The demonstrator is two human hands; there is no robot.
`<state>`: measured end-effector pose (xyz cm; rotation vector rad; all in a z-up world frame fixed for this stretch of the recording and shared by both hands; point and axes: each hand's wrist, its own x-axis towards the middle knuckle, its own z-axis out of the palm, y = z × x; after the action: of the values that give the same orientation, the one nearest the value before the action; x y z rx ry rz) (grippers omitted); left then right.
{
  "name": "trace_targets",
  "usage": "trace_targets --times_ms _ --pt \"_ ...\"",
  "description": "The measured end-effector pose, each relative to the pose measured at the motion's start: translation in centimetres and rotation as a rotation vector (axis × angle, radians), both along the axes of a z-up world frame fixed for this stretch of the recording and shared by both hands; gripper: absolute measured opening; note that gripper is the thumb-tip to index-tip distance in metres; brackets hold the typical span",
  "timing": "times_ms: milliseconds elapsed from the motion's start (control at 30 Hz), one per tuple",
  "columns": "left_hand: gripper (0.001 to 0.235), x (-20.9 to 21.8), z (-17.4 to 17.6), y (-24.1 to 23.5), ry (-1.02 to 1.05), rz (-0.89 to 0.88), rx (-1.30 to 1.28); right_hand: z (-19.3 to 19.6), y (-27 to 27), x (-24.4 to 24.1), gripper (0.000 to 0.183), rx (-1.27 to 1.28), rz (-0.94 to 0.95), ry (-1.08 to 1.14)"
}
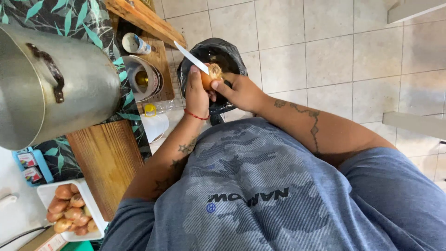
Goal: The person peels the outer skin from onions using a knife and discards the peels into a trash bin. They then chop the peeled onions into smaller pieces on a wooden cutting board.
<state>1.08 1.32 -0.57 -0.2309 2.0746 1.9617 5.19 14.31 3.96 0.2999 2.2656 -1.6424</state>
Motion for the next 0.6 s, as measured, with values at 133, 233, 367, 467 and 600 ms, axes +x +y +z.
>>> trace_targets --times_ms 133,233,367,467,600 --pt "0.042 -0.1 -2.5 -1.6 -0.359 0.017 0.371 0.1 0.3 -0.7 0.038 -0.102 -0.037 -0.026" --pt "0.032 -0.1 -1.8 -2.7 -0.434 -0.085 0.469 -0.5 0.6 -0.5 0.036 -0.055 -0.068 0.008" --pt "0.036 0.1 0.1 -2.8 -0.601 -0.035 0.542 -0.5 0.7 -0.2 0.032 0.075 -0.070 0.049" --pt "0.038 0.1 -0.9 -2.9 -0.649 0.096 0.565 -2.3 1.1 0.0 0.037 0.116 -0.007 0.112" --pt "0.046 -0.7 -4.3 -4.4 -0.605 0.227 0.575 0.4 0.6 0.4 0.033 0.157 0.099 0.158"
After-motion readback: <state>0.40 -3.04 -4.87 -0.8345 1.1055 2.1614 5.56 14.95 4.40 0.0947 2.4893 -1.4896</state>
